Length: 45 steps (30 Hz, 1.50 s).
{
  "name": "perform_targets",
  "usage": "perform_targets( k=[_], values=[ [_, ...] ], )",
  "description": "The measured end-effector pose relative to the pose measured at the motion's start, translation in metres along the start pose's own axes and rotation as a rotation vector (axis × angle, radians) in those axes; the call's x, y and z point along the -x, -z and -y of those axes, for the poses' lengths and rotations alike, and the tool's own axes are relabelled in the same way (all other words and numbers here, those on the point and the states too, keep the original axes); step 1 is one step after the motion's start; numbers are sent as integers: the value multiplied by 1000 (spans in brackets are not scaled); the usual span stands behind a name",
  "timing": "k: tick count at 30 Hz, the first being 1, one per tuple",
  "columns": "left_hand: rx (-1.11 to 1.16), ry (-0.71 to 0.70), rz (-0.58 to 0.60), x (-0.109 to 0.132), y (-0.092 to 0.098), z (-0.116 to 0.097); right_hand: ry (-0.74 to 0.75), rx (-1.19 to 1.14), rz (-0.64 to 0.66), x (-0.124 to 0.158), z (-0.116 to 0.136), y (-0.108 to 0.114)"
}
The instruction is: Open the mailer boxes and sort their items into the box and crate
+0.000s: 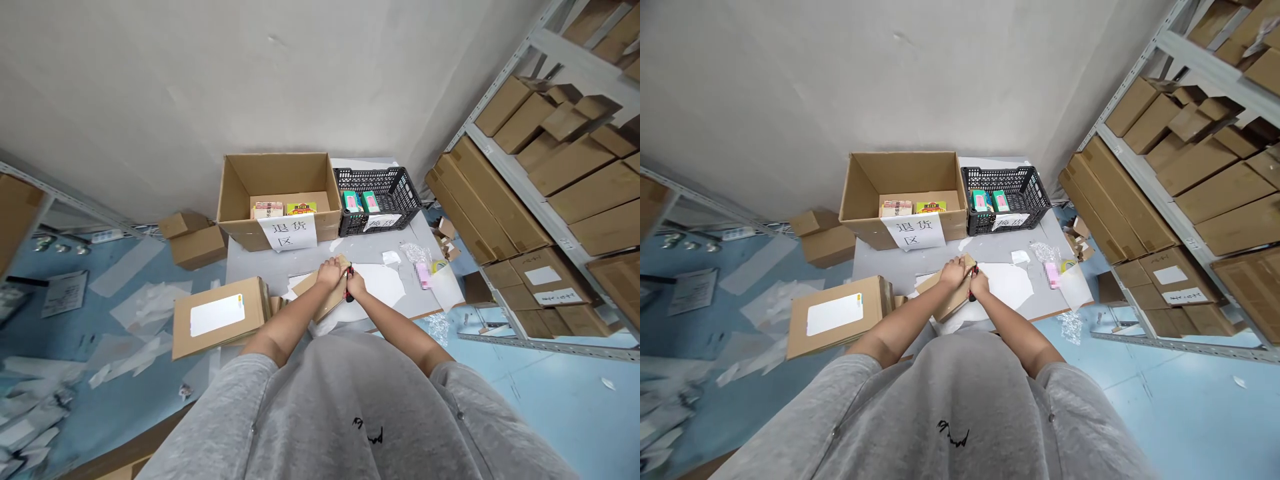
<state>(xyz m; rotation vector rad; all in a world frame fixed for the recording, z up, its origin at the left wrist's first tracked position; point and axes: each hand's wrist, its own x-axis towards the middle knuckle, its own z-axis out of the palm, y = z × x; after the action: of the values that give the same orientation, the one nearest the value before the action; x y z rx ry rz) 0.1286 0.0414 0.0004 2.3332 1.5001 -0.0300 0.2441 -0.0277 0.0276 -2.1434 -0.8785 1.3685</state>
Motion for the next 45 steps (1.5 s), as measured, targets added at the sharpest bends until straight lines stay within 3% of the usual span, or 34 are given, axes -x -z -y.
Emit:
perform_targets(
  k=[4,7,10,16,22,27,32,37,41,45],
  values=[
    [-7,-16,-87,7,-7,3,19,-67,33,7,-21,17],
    [-3,-67,-125,6,-11,10,85,-68,-64,2,-30,42],
    [11,-183,-109,-1,-10,20,153,50,-156,-13,-21,60],
    [60,-425,-108,-9,-5,35,182,271,-117,-51,-4,52],
    [127,-350,-202,22,-11,31,124,226,-151,-69,-13,39],
    [94,-229,-148,41,-12,10,68,220,-147,-74,-8,39],
    [84,-153,-113,37,-8,-12,53,253,-174,-71,-5,38],
    [104,-118,-112,30,-8,-17,38,230,-165,-64,0,38],
    [142,-148,-101,26,-8,-10,91,164,-79,-49,0,49],
    [148,-162,-78,22,-7,-6,228,-4,53,-20,-26,75]
  ],
)
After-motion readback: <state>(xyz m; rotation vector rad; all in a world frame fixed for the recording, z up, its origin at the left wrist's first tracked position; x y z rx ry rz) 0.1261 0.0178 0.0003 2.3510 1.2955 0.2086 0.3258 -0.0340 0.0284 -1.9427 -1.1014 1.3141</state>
